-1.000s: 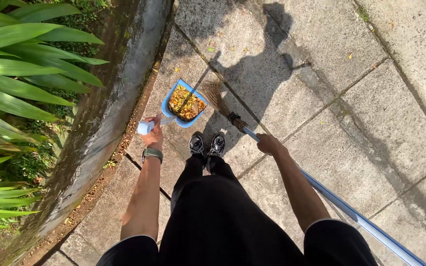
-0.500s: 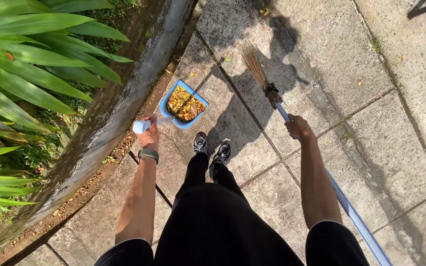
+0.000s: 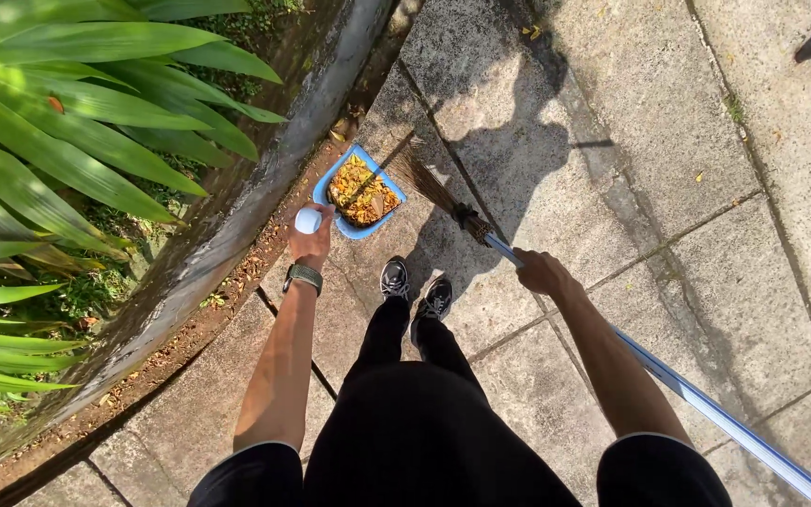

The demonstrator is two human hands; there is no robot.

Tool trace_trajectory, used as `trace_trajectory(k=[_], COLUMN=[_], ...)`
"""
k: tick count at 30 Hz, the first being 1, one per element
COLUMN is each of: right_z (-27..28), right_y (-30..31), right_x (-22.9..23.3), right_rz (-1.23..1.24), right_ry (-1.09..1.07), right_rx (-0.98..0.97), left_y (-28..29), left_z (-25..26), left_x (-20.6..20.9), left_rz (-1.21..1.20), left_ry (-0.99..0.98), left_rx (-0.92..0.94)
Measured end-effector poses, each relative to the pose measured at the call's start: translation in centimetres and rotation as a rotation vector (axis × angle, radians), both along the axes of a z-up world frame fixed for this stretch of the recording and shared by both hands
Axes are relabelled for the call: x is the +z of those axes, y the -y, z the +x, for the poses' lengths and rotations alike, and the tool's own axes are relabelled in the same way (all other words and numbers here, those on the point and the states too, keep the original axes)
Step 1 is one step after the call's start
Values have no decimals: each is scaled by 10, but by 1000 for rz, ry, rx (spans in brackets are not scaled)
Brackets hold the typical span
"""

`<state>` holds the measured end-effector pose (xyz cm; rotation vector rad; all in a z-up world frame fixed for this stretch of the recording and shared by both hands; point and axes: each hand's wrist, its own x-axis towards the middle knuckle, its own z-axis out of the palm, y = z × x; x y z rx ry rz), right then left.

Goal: The recorder uses a broom and dustpan to sweep leaves and debris on an outdoor paved walkway.

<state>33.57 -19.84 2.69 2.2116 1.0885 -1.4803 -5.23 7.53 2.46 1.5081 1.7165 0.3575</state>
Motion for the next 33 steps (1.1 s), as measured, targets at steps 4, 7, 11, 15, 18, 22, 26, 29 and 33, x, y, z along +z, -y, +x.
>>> trace_trajectory(k=[4, 7, 11, 15, 18, 22, 26, 29, 33], right_z=[29, 53, 59, 55, 49, 52, 63, 92, 132], right_y=[15, 7, -60, -138, -157, -144, -99, -64, -72], right_x=[46, 53, 35, -23, -47, -31, -3, 36, 65], right_rz=[-31, -122, -27, 147, 125, 81, 19, -42, -6], right_ry=[31, -36, 64, 307, 262, 183, 111, 53, 97], right_rx=[35, -111, -99, 117, 164, 245, 298, 332, 226], left_y=[1, -3, -1, -4, -4, -5, -4, 4, 3], left_z=[-4, -2, 5, 10, 6, 7, 16, 23, 1], left_x=[-34, -42, -55, -38, -45, -29, -26, -9, -140], left_rz=[76, 27, 143, 40, -20, 75, -19, -51, -275], left_ry=[280, 24, 100, 104, 234, 232, 279, 198, 1502], left_rx=[-8, -34, -9, -10, 28, -51, 0, 35, 509])
